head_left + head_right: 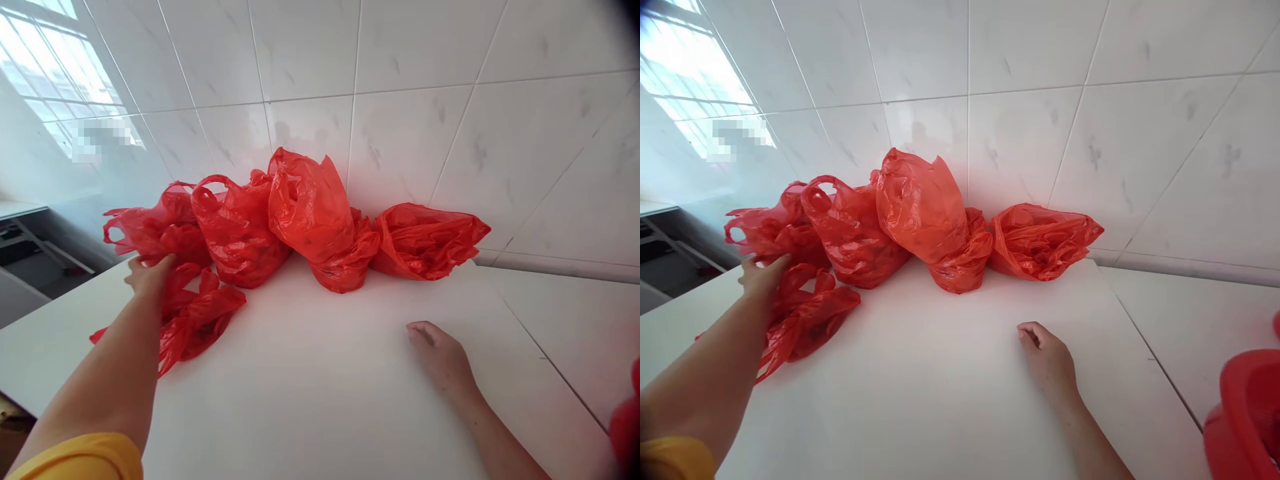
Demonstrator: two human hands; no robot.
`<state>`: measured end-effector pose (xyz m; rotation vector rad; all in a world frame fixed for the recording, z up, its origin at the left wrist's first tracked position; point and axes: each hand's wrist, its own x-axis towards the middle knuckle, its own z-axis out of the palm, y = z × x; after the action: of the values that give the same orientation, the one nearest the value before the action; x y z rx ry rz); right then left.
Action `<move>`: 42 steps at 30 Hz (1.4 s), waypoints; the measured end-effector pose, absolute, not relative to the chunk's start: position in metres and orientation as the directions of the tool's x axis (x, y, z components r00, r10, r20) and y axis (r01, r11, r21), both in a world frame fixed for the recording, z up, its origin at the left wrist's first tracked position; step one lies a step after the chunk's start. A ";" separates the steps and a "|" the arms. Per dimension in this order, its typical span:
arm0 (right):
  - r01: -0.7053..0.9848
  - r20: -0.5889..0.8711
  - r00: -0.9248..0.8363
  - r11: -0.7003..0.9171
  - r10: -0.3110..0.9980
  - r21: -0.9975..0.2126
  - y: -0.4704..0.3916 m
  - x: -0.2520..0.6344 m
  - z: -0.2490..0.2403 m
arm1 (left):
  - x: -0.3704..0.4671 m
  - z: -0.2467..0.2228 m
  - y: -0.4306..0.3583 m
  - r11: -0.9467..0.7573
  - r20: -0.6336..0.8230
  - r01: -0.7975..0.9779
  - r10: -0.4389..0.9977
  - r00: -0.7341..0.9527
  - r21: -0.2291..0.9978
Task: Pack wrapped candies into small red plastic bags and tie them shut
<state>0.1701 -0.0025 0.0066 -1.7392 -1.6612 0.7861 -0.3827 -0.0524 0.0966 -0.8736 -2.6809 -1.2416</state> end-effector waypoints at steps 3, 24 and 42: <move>0.640 -0.009 0.047 -0.037 0.999 -0.768 -0.002 0.171 0.005 | -0.376 0.095 -0.040 0.511 0.171 0.386 0.417 -0.892 0.768; 0.568 0.084 -0.001 0.069 0.996 -0.820 -0.007 0.167 0.011 | -0.049 0.188 0.010 -0.748 0.729 0.656 0.395 0.559 -0.098; 0.437 0.374 0.371 0.196 0.850 -0.878 0.037 0.164 0.010 | 0.031 0.121 0.133 -0.365 0.391 0.848 0.896 0.209 0.384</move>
<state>0.1644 0.0366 0.0099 -1.4291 -1.2478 0.4323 0.0315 0.1332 0.1208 -2.5071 -1.8144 -0.9134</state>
